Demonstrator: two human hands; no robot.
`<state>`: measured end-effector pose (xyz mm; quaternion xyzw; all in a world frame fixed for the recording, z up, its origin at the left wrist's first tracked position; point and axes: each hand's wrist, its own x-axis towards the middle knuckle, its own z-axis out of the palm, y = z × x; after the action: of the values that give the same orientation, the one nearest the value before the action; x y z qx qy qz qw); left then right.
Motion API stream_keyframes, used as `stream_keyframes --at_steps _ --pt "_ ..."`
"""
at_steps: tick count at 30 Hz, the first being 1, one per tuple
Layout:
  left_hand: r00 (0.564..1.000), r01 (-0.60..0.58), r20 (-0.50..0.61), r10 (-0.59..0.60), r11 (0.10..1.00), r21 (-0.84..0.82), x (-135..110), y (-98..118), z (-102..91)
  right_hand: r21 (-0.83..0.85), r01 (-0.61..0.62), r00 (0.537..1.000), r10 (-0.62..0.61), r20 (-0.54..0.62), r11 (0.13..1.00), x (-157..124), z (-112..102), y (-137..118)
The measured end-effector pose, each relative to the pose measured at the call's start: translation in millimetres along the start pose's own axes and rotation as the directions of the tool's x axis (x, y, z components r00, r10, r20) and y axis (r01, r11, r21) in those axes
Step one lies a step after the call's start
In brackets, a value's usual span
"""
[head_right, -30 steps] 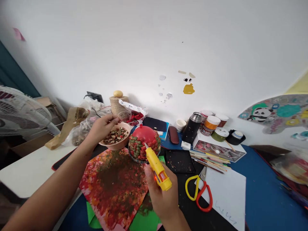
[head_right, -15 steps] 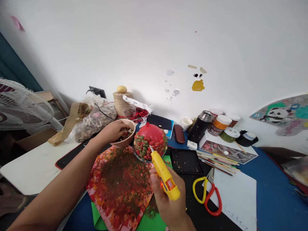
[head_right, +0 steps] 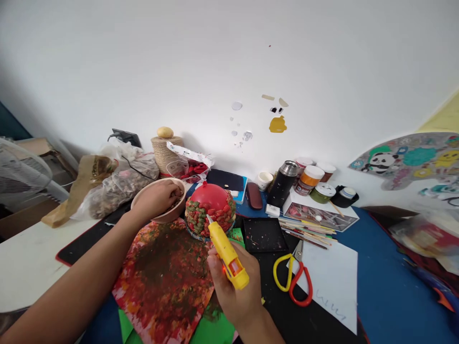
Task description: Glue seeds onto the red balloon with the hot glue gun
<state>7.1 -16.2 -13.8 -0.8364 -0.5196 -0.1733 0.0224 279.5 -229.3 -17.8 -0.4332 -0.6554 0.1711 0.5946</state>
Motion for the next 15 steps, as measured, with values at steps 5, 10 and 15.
stream_keyframes --at_steps 5,10,15 --pt "0.986 0.128 -0.088 -0.143 0.980 -0.153 -9.1 9.3 -17.1 0.006 0.038 0.997 -0.038 0.060 0.999 4.5 0.5 -7.3" --pt "0.938 0.239 -0.137 -0.317 0.882 -0.407 -16.4 8.0 -34.7 -0.009 0.061 0.996 -0.060 0.067 0.998 2.7 1.1 -5.3" --pt "0.941 0.319 0.003 -0.338 0.886 -0.335 -18.0 -5.3 -41.2 -0.023 0.091 0.993 -0.089 0.083 0.996 3.1 2.8 -3.0"
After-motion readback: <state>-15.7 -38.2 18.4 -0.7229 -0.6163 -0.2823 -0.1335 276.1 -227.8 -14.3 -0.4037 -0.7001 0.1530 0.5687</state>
